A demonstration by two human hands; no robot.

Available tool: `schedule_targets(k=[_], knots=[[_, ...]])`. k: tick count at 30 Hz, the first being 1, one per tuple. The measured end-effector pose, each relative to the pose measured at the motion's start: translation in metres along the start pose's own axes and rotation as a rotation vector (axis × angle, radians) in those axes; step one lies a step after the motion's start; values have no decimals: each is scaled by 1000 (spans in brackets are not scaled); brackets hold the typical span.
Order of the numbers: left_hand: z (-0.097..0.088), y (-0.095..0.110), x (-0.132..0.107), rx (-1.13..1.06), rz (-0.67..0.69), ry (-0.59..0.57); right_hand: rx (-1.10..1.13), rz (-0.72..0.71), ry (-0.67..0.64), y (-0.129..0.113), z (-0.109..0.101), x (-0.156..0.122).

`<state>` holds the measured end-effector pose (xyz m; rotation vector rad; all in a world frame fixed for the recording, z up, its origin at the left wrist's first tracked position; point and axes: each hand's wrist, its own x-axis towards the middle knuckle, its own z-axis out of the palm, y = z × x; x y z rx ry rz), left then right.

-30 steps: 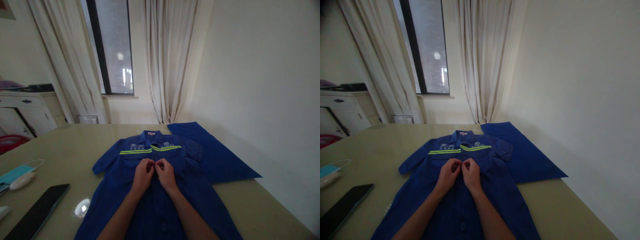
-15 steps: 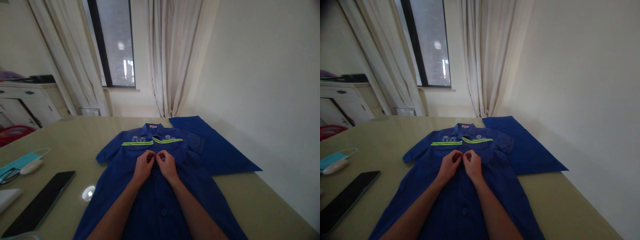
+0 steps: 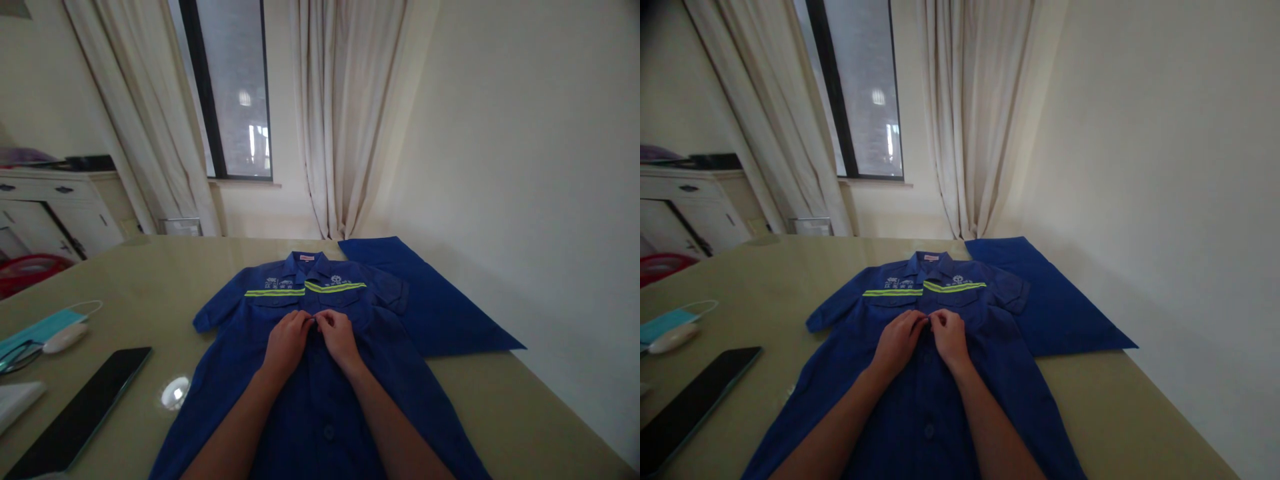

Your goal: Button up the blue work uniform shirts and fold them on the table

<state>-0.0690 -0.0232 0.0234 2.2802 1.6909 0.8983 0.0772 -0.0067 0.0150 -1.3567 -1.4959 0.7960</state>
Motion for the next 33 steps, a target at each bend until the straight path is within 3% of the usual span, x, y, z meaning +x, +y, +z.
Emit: schedule_targets(k=[4, 6, 10, 15, 20, 23, 27, 30, 33], knots=[[5, -6, 3, 53, -62, 79, -252, -195, 76, -4, 0, -8], [6, -9, 4, 102, -74, 101, -439, -240, 52, -4, 3, -10], [8, -7, 1, 174, -53, 75, -667, -172, -72, -6, 9, -19], [6, 4, -19, 200, -12, 58, -747, -156, -17, -14, 5, -51], [0, 17, -61, 218, 38, -36, -843, -72, 14, -42, -8, -63], [-5, 24, -88, 215, 56, -72, -831, 58, -10, -53, -9, -53], [-12, 30, -108, 232, 37, -62, -638, 109, 38, -37, -4, -45], [-21, 37, -99, 260, -6, -59, -492, 103, 71, -18, -8, -42], [-27, 44, -69, 296, -80, -100, -354, 49, 71, -7, -18, -35]])
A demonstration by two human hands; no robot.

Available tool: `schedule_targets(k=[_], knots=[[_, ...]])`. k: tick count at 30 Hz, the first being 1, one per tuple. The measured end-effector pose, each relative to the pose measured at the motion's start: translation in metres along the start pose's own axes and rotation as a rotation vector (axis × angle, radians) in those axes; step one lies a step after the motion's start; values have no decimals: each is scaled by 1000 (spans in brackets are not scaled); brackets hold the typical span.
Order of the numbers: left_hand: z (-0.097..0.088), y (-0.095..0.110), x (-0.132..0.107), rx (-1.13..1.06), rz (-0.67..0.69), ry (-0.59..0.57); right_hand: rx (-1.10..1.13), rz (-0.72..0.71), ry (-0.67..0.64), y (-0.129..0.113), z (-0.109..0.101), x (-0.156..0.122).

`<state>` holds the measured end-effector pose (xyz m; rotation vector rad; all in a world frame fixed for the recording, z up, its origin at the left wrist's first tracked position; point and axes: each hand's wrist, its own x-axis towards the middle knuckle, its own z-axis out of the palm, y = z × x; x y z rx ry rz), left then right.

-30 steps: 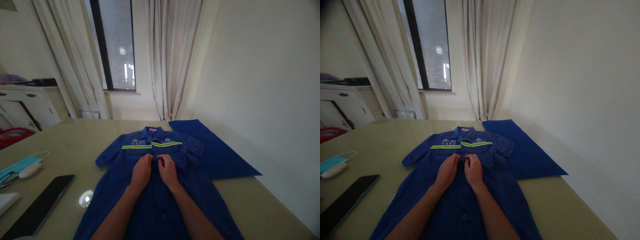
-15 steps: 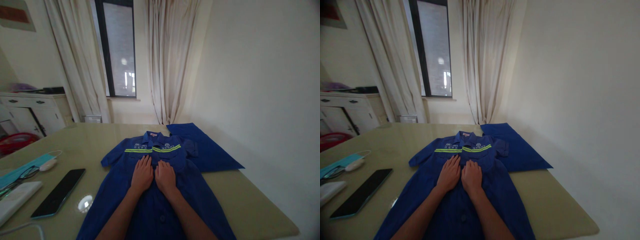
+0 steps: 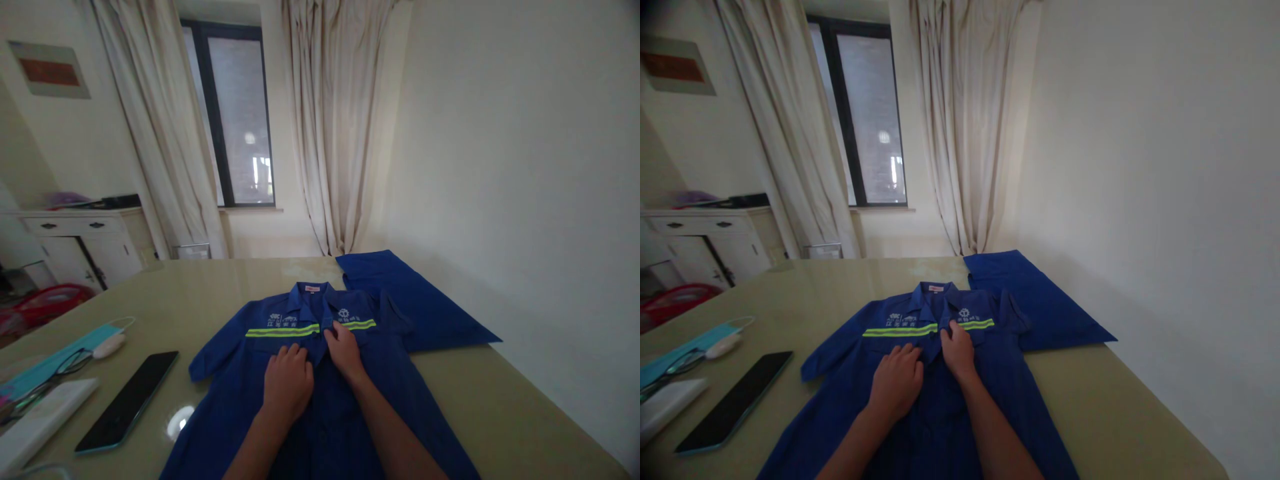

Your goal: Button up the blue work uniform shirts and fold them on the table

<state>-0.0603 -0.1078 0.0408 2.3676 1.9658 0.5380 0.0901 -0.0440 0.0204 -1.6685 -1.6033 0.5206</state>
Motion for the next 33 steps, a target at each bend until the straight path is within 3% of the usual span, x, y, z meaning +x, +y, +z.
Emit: schedule_targets(k=[4, 7, 11, 15, 22, 33], knots=[[5, 2, 39, -29, -104, -18, 185, -62, 14, 9, -1, 11], [20, -3, 53, -55, -81, -4, 295, -82, 24, 13, 4, 14], [32, -13, 56, -182, -8, -13, 501, -46, 44, 11, 8, 15], [32, -20, 59, -365, -22, 37, 560, -10, 40, 1, 7, 13], [32, -20, 63, -493, 30, 138, 383, -74, 73, -5, 10, 5], [35, -22, 63, -598, 114, 149, 477, -30, 17, -5, 14, 1]])
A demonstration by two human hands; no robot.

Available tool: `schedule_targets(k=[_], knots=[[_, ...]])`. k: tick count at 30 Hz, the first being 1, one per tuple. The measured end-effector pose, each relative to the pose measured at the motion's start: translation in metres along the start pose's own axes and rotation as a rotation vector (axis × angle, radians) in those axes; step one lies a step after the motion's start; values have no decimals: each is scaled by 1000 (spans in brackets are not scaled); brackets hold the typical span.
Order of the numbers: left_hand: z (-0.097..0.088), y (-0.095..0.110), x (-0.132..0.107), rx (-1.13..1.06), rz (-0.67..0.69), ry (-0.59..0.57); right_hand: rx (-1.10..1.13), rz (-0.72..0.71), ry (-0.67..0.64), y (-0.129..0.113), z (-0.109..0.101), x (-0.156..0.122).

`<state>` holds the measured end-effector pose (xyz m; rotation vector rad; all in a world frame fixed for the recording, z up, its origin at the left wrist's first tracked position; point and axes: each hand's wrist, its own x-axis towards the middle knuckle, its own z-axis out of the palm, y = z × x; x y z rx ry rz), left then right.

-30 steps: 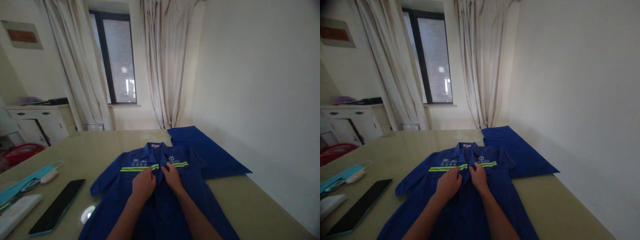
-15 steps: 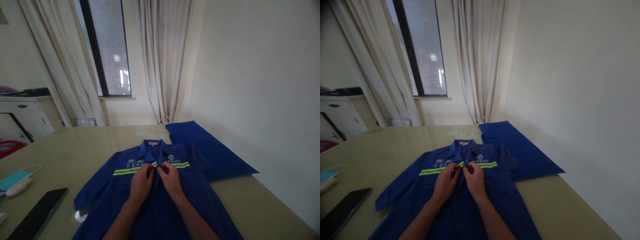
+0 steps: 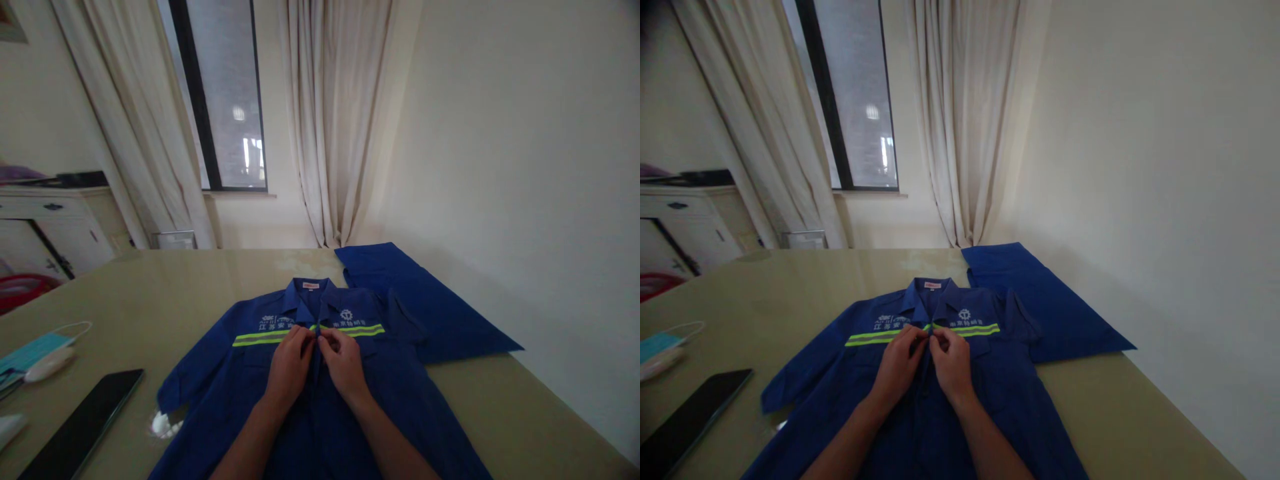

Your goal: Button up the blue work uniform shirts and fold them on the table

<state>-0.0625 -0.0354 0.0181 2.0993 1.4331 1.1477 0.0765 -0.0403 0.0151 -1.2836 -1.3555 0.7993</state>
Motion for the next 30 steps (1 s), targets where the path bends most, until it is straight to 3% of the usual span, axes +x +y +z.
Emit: schedule_targets(k=[10, 22, 30], knots=[[-3, 7, -1, -11, -46, 78, 160, 99, -56, 0, -3, 7], [0, 1, 1, -86, -102, 74, -30, -41, 27, 1, 0, 2], [-1, 3, 3, -137, -100, 106, 26, -68, -28, -4, -1, 3]])
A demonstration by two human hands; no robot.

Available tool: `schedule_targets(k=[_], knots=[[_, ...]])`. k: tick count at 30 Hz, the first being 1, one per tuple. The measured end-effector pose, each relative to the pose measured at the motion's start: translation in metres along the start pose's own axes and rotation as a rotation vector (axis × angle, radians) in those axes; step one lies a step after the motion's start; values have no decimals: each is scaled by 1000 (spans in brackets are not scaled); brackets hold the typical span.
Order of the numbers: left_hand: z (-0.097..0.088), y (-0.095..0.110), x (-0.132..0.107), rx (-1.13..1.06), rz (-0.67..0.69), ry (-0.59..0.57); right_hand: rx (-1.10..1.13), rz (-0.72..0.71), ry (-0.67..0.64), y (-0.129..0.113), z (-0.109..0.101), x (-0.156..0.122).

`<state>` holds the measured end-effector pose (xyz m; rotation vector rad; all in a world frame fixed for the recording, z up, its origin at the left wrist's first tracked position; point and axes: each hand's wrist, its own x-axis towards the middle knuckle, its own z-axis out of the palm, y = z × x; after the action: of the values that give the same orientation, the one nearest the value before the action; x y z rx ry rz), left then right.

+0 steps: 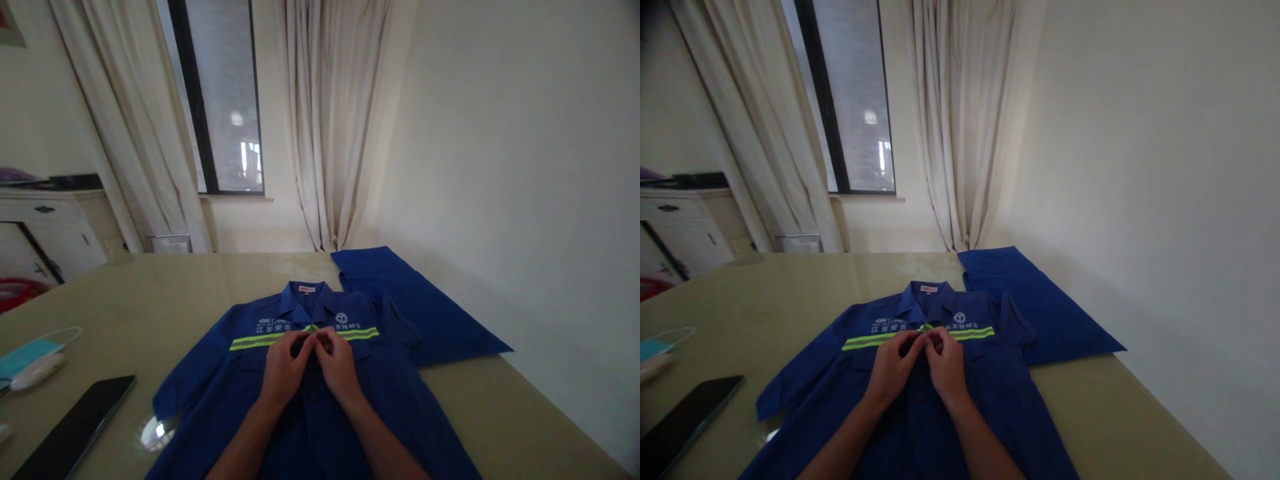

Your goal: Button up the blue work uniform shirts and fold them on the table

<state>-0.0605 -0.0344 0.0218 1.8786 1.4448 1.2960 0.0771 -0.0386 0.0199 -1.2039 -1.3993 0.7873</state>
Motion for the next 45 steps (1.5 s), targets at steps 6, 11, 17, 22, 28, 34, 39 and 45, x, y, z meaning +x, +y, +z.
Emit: schedule_targets(k=[6, 11, 17, 22, 28, 34, 39, 45], knots=[[2, -7, 4, -36, -35, 11, -32, -6, 25, 2, 1, 1], [2, -8, 4, -61, -45, -3, 15, 59, 10, 8, 0, 4], [1, -5, 4, -91, -71, -34, 17, 56, -23, 9, -1, 3], [0, -6, 4, -128, -88, -40, -49, -7, -20, 6, -1, 4], [3, -13, 5, -170, -107, -32, -76, 44, -24, 6, 1, 3], [5, -18, 6, -213, -92, -60, -63, 34, -3, 3, 2, 1], [1, -13, 7, -121, -110, -54, -56, 26, 4, 4, 2, 2], [-1, -6, 8, -92, -131, -77, -41, 10, -12, 6, 3, 3]])
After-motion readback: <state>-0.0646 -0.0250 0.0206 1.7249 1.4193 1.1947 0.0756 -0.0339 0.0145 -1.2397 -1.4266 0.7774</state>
